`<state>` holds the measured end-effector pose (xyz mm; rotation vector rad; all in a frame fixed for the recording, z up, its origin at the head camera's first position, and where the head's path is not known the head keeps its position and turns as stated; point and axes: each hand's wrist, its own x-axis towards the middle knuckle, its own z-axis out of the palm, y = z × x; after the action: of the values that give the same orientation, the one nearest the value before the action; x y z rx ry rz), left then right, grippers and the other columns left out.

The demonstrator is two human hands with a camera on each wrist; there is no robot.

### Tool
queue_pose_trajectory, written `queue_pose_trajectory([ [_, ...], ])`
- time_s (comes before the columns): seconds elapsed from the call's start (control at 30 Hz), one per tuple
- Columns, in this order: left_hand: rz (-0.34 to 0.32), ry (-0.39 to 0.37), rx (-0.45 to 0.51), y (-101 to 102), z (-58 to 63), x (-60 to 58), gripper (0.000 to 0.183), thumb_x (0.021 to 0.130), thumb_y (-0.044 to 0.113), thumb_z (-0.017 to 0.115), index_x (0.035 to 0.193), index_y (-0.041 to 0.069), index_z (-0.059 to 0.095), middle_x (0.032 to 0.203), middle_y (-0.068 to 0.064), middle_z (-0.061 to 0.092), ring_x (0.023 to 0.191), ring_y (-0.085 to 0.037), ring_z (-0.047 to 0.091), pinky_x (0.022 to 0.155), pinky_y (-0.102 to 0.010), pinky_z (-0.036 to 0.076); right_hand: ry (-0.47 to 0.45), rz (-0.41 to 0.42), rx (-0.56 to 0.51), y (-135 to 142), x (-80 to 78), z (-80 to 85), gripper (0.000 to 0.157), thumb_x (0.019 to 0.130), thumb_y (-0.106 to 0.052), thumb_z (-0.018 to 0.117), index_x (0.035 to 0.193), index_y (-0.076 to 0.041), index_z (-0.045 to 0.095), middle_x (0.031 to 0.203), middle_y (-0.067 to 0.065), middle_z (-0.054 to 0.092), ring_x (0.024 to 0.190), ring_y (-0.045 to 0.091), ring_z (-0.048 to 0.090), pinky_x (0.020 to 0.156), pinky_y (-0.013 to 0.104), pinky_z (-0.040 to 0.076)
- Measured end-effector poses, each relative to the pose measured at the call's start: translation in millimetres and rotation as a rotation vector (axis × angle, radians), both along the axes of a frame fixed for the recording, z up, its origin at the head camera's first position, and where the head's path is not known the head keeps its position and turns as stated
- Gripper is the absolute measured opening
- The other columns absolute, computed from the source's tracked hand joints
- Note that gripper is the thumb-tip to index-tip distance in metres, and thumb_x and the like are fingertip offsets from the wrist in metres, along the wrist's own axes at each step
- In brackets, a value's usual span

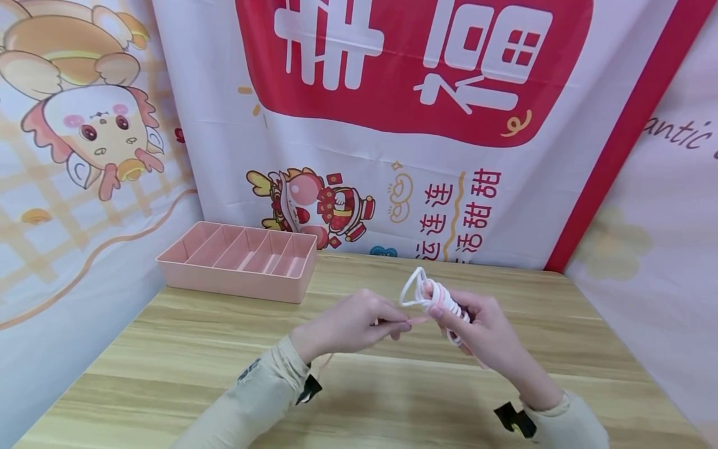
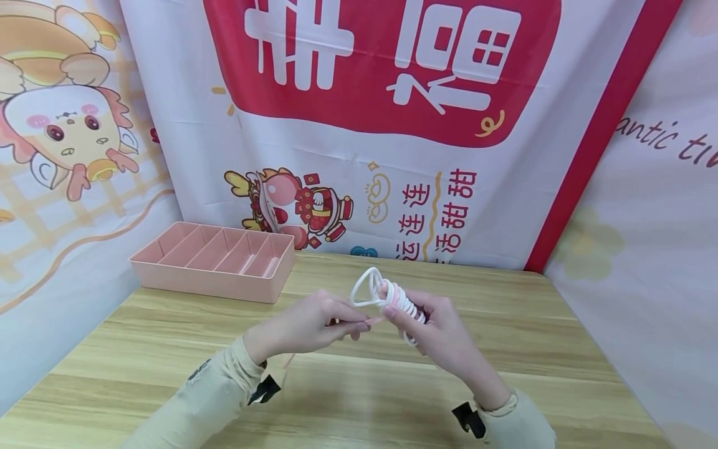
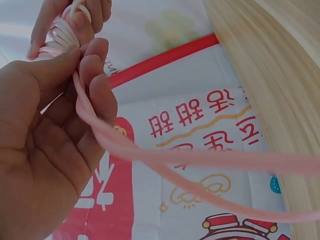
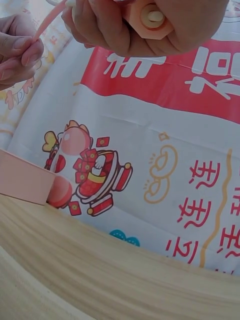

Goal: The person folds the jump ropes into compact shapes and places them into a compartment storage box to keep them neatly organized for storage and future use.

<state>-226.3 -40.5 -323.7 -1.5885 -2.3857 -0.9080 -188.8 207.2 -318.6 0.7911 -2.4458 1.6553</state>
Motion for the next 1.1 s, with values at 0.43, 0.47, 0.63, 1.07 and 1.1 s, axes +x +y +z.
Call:
queue_pose_trajectory([
  [0.43, 0.026, -0.063, -0.022, -5.2, 0.7, -4.4, 0.015, 0.098, 0.017, 0.063, 0.102, 0.010, 0.076, 0.076, 0.012, 0.065, 0.059, 0.001, 0.051, 0.052, -0.017, 0.045, -0.015, 0.004, 0.009, -0.6, -1.1, 0.5, 0.017, 0.097, -0.016, 0.065, 0.110, -0.004, 0.066, 0.069, 0.012, 0.057, 0.045, 0.015, 0.046, 0.032, 0.027, 0.039],
  [0.47, 0.027, -0.067, -0.022, -5.2, 0.6, -4.3, 0.015, 0.098, 0.017, 0.063, 0.101, 0.011, 0.076, 0.076, 0.012, 0.065, 0.059, 0.000, 0.051, 0.051, -0.017, 0.045, -0.013, 0.007, 0.010, -0.5, -1.2, 0.4, 0.017, 0.097, -0.016, 0.065, 0.110, -0.004, 0.066, 0.069, 0.012, 0.057, 0.045, 0.015, 0.046, 0.032, 0.027, 0.039],
  [0.63, 0.014, -0.062, -0.018, -3.7, -0.3, -4.9, 0.014, 0.098, 0.017, 0.063, 0.096, 0.012, 0.075, 0.075, 0.011, 0.065, 0.058, 0.001, 0.050, 0.051, -0.017, 0.044, 0.000, 0.004, 0.011, -0.2, -0.7, 0.6, 0.018, 0.098, -0.015, 0.064, 0.110, -0.003, 0.067, 0.069, 0.013, 0.057, 0.046, 0.014, 0.047, 0.032, 0.027, 0.039],
  [1.07, 0.050, -0.026, 0.022, -5.6, 0.0, -5.7, 0.014, 0.097, 0.018, 0.065, 0.099, 0.011, 0.077, 0.074, 0.009, 0.066, 0.058, 0.001, 0.050, 0.050, -0.017, 0.044, 0.036, -0.002, -0.021, 2.4, 1.4, 1.9, 0.014, 0.098, -0.011, 0.063, 0.109, -0.002, 0.066, 0.066, 0.011, 0.057, 0.044, 0.014, 0.046, 0.031, 0.027, 0.038],
  [1.1, 0.052, -0.024, 0.025, -6.0, -0.2, -6.5, 0.014, 0.097, 0.018, 0.065, 0.098, 0.011, 0.077, 0.074, 0.009, 0.065, 0.057, 0.001, 0.050, 0.050, -0.017, 0.043, 0.037, 0.002, -0.026, 2.9, 1.5, 1.8, 0.014, 0.098, -0.010, 0.062, 0.108, -0.002, 0.066, 0.066, 0.011, 0.057, 0.044, 0.014, 0.046, 0.031, 0.027, 0.038],
])
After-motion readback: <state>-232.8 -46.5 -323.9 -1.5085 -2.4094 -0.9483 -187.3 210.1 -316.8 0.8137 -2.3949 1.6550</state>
